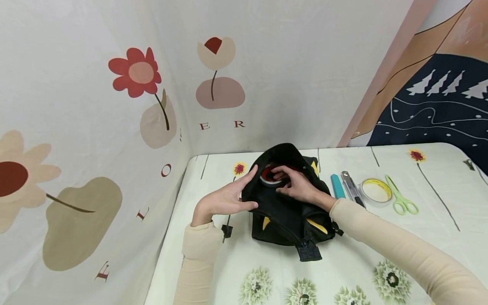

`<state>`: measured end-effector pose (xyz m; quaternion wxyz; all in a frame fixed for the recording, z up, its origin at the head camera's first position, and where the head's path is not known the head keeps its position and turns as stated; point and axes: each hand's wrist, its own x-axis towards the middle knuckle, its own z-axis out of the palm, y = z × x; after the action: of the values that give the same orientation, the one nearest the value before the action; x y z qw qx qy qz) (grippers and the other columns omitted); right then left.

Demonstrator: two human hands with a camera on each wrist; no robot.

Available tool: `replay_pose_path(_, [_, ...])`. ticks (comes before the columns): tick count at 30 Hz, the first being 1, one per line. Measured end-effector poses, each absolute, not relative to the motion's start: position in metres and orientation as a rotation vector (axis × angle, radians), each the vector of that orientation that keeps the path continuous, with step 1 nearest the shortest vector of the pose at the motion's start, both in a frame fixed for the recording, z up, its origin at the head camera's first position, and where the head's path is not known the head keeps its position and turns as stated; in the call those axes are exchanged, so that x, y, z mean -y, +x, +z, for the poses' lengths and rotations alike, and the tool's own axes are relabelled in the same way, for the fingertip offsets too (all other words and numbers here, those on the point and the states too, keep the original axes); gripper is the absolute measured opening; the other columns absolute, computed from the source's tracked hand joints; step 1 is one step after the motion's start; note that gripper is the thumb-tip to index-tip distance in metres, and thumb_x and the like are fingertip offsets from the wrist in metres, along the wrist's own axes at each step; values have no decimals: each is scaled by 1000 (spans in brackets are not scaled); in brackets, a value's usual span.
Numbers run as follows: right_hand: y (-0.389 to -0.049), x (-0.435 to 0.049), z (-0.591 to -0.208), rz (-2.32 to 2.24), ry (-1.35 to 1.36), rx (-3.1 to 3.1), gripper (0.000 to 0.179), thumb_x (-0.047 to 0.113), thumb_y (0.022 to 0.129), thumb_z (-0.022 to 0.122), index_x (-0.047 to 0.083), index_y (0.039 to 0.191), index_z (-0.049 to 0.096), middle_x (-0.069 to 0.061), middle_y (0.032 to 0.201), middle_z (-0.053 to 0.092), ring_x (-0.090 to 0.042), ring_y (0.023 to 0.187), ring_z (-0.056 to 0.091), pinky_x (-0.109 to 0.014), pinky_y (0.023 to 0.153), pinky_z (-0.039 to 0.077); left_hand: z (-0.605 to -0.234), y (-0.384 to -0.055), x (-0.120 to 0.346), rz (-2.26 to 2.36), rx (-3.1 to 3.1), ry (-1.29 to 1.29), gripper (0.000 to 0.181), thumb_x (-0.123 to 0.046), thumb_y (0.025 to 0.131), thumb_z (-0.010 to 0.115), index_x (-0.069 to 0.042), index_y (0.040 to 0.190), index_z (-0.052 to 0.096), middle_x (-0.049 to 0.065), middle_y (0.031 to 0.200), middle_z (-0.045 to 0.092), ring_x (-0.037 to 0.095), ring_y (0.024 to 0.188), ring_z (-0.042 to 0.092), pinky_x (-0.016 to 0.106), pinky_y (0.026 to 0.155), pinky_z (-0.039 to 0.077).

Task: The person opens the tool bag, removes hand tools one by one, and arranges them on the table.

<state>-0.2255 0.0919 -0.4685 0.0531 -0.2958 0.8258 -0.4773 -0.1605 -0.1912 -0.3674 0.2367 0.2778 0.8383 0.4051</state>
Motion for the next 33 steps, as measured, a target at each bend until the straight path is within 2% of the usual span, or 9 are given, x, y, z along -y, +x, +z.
replay_pose_path(12, [-225, -96, -469, -1367, -969, -2519, 59, -10, 89, 87, -6, 143, 63, -17, 112, 72, -31, 99, 72, -31, 79, 62, -365, -160, 191, 1119, -2295, 755, 103, -15, 107, 71, -15, 180, -2, 7, 187, 0, 29, 172, 9, 59, 134, 24])
replay_pose_path(22, [-223, -97, -470, -1319, -989, -2494, 62, -12, 88, 87, -5, 145, 63, -15, 110, 74, -29, 99, 74, -33, 79, 64, -366, -160, 191, 1122, -2302, 759, 103, -12, 107, 70, -13, 180, -2, 9, 187, 1, 30, 171, 11, 58, 134, 24])
replay_pose_path(29, [-223, -97, -469, -1285, -1000, -2549, 61, -13, 86, 87, -4, 142, 64, -7, 98, 73, -18, 85, 70, -30, 73, 60, -365, -159, 191, 1118, -2305, 757, 103, -15, 107, 70, -14, 180, -2, 9, 187, 2, 31, 171, 12, 59, 133, 25])
replay_pose_path(33, [-222, -97, -467, -1264, -1007, -2596, 63, -11, 83, 90, -1, 141, 67, -3, 96, 72, -15, 84, 68, -31, 75, 58, -366, -158, 192, 1119, -2302, 761, 102, -16, 108, 70, -14, 180, -3, 8, 187, 1, 31, 171, 12, 59, 133, 26])
